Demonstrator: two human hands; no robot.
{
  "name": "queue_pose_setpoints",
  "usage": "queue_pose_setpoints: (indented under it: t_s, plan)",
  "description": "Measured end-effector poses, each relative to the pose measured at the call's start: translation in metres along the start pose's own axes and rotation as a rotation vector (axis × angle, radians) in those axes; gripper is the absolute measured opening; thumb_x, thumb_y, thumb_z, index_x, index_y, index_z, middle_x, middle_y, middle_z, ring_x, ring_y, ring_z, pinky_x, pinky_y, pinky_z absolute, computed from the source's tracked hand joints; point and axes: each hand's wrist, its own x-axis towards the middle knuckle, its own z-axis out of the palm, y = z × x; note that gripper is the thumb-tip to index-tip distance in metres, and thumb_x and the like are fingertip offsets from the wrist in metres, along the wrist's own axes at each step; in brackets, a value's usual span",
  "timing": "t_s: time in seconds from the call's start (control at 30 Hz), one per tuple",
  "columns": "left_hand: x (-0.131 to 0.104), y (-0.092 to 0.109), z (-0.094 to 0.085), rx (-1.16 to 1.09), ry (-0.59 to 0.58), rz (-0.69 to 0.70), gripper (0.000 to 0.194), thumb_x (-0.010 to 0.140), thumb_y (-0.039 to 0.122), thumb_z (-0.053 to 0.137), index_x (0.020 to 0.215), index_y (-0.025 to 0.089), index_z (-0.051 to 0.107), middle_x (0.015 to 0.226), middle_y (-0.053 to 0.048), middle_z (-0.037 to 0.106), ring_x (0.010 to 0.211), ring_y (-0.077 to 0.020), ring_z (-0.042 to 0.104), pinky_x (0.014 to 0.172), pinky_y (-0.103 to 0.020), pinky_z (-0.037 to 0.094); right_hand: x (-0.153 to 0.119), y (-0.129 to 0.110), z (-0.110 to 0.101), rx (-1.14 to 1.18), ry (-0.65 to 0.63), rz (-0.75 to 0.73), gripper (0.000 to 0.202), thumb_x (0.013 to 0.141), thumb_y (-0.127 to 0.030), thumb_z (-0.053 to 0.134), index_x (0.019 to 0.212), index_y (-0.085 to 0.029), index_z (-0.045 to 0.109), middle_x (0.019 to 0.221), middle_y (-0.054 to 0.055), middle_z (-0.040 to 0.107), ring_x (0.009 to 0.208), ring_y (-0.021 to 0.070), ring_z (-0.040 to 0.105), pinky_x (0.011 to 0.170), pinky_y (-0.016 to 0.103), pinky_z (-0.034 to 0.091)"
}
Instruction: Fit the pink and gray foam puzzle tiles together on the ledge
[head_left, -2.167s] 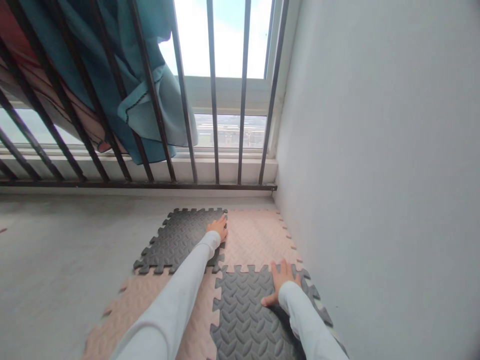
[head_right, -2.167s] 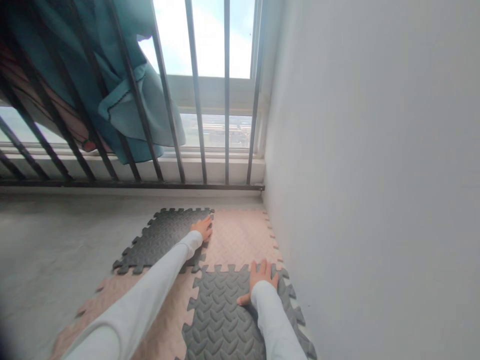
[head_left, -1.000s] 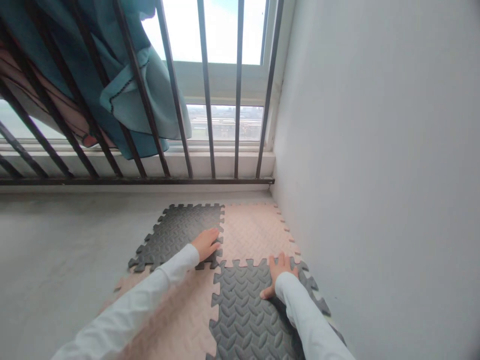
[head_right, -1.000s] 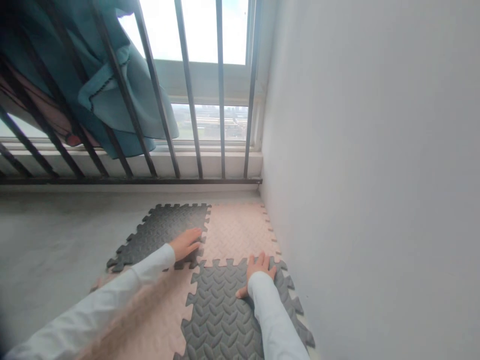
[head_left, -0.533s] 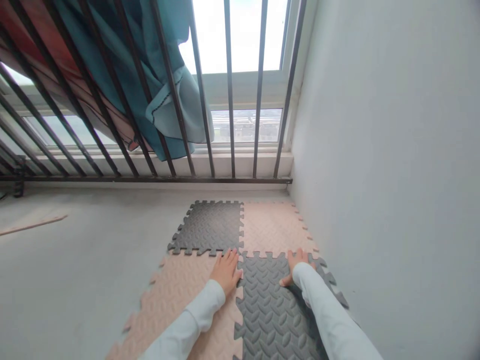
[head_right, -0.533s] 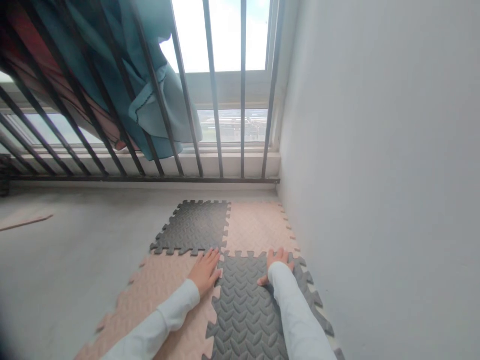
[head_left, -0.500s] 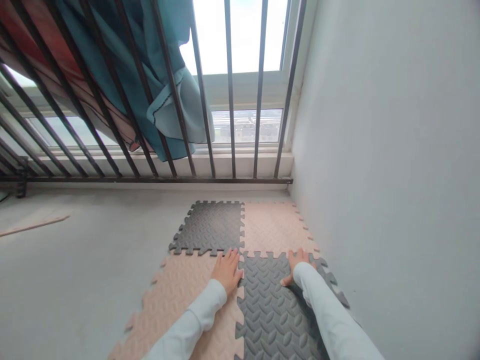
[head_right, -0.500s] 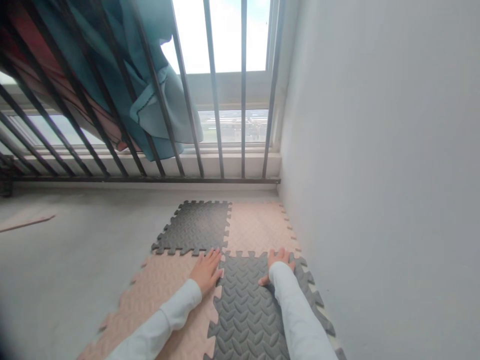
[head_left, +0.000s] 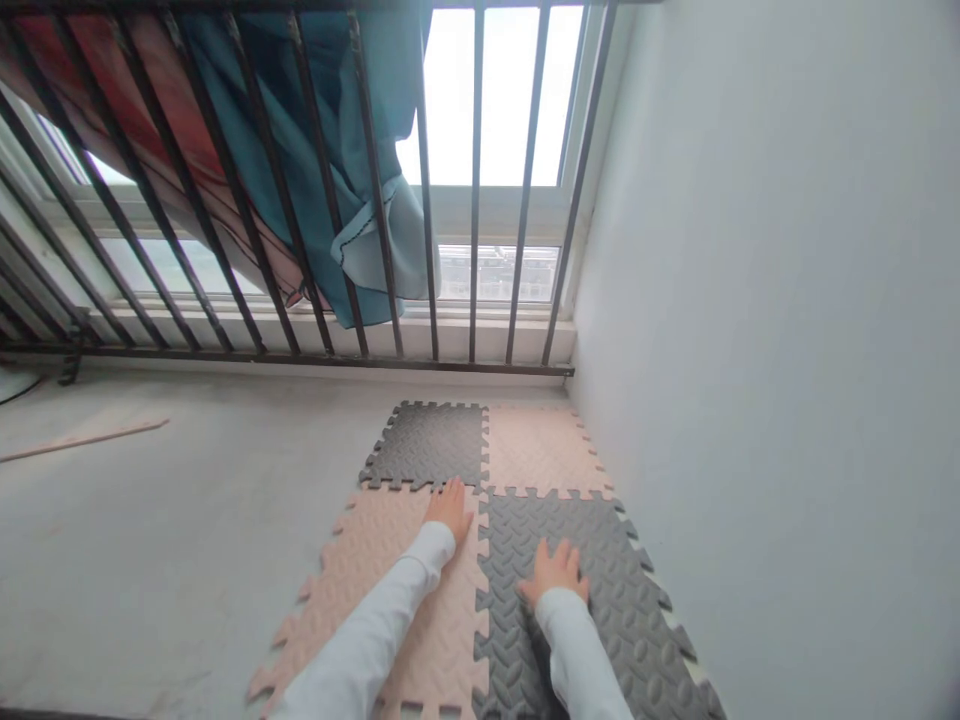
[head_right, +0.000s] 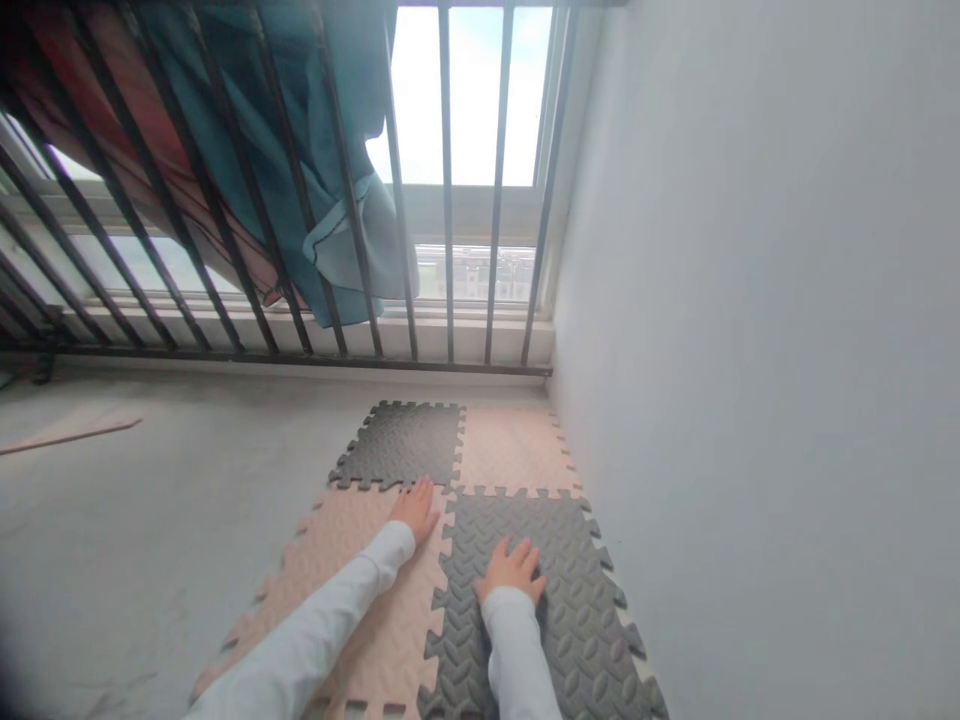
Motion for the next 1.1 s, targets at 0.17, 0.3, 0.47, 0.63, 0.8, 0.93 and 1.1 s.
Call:
queue_pose_setpoints:
  t_s: [0.17,0.3,0.47,0.63,0.8,0.93,1.1]
  plan:
    - [0.002,-0.004,0.002,-0.038,-0.064,-0.028,0.061,0.079,0.034,0.03,0.135,0.011,0.023,0.144,-0.008,0.015,0.132,-0.0231,0.014,0.105,-0.043,0.019,-0.06,-0.038,0.041,0.032,-0.09,-0.014,0.076,0.063,-0.044,0.061,0.13,-0.017,0.034,0.137,0.02,0.026,0.125,0.0352,0.023,0.085,0.057,0.035]
    - [0.005,-0.006,-0.002,-0.026,-0.094,-0.021,0.059,0.079,0.035,0.03,0.134,0.014,0.026,0.144,-0.007,0.017,0.132,-0.0228,0.015,0.105,-0.045,0.017,-0.078,-0.047,0.066,-0.023,-0.055,-0.031,0.077,0.065,-0.047,0.058,0.131,-0.017,0.033,0.139,0.021,0.021,0.126,0.037,0.018,0.086,0.064,0.028]
    - [0.002,-0.016,-0.003,0.001,-0.08,0.026,0.061,0.078,0.038,0.031,0.134,0.017,0.025,0.144,-0.005,0.018,0.132,-0.0221,0.013,0.107,-0.046,0.012,-0.081,-0.044,0.068,-0.073,0.029,-0.066,0.076,0.064,-0.055,0.055,0.129,-0.019,0.037,0.136,0.021,0.028,0.125,0.0364,0.024,0.083,0.063,0.031]
    - [-0.005,-0.025,0.011,-0.029,-0.001,-0.11,0.064,0.078,0.037,0.033,0.134,0.008,0.024,0.144,-0.012,0.015,0.132,-0.0232,0.014,0.106,-0.042,0.017,-0.083,-0.041,0.061,-0.037,-0.03,-0.088,0.077,0.067,-0.051,0.054,0.131,-0.015,0.033,0.138,0.022,0.023,0.126,0.037,0.019,0.087,0.064,0.026]
    - [-0.005,-0.028,-0.002,-0.045,-0.049,-0.075,0.061,0.078,0.039,0.034,0.133,0.014,0.029,0.142,-0.009,0.022,0.13,-0.0205,0.021,0.107,-0.041,0.016,-0.086,-0.039,0.054,-0.027,-0.065,-0.097,0.077,0.069,-0.052,0.052,0.132,-0.014,0.03,0.139,0.022,0.02,0.127,0.0367,0.016,0.089,0.063,0.024]
    - [-0.003,-0.044,-0.018,-0.027,-0.051,-0.086,0.056,0.08,0.039,0.031,0.131,0.016,0.032,0.14,-0.009,0.029,0.127,-0.0196,0.028,0.107,-0.041,0.013,-0.088,-0.04,0.052,-0.047,-0.056,-0.084,0.073,0.07,-0.049,0.052,0.132,-0.016,0.031,0.139,0.021,0.02,0.128,0.0341,0.017,0.09,0.061,0.025]
    - [-0.013,-0.075,-0.004,0.008,-0.041,-0.213,0.059,0.08,0.039,0.028,0.135,0.016,0.025,0.144,-0.007,0.016,0.131,-0.0199,0.016,0.106,-0.043,0.015,-0.088,-0.04,0.055,-0.05,-0.015,-0.09,0.07,0.071,-0.048,0.051,0.131,-0.017,0.033,0.138,0.02,0.023,0.127,0.0338,0.019,0.089,0.062,0.025]
